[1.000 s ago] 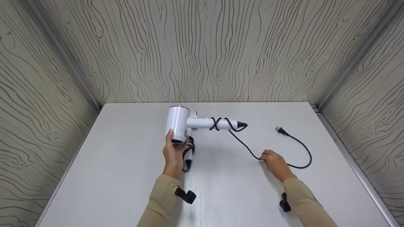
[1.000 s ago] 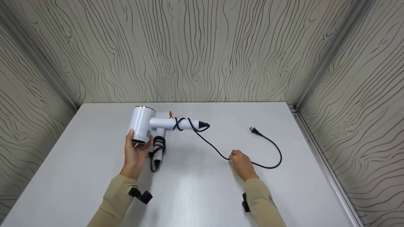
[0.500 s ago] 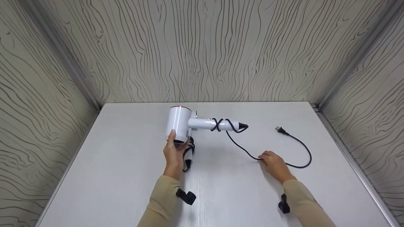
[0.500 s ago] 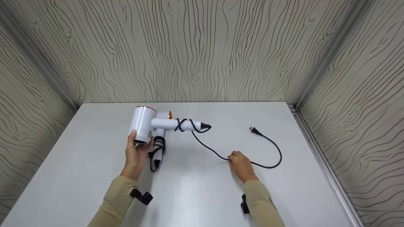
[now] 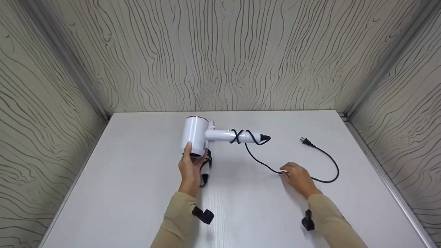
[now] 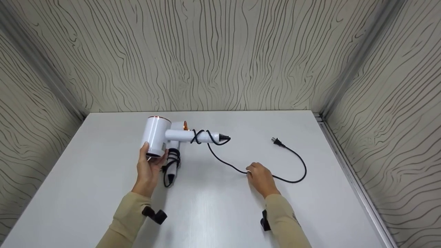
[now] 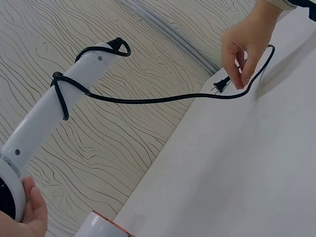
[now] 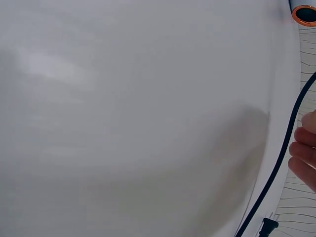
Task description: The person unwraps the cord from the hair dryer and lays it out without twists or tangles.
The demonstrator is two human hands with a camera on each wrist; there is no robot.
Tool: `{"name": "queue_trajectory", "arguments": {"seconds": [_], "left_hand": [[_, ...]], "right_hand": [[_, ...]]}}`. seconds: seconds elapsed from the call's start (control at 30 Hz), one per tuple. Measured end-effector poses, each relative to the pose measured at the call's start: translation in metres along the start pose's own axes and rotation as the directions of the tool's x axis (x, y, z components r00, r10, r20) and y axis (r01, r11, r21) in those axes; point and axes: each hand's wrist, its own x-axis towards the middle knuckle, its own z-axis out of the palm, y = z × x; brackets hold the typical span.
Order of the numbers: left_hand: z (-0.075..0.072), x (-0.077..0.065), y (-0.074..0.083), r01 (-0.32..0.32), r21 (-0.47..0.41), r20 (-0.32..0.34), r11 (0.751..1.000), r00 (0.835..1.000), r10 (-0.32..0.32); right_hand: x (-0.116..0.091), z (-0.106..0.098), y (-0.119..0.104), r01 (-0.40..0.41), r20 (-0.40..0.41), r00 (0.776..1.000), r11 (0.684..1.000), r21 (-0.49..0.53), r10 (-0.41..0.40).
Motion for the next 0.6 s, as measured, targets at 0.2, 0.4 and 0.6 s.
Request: {"name": "queue_trajectory", "arguments": {"seconds": [0.2,0.4,0.6], "left_hand": [[0.001,-0.001,-0.001,-0.004,0.015,-0.012,1.000,1.000,0.004],[0.000,0.000,-0.003,-0.004,0.013,-0.025,1.000,1.000,0.005],[0.000,0.000,-0.003,-0.011,0.018,-0.010,1.000,1.000,0.011]], "right_hand": [[0.005,-0.003,-0.009,0.004,-0.023,1.000,1.000,0.007,-0.004],[0.014,-0.003,-0.021,0.023,-0.045,0.999,0.999,0.034,-0.021],[0.025,-0.005,-0.035,0.070,-0.095,0.993,0.995,0.067,-0.064]]}}
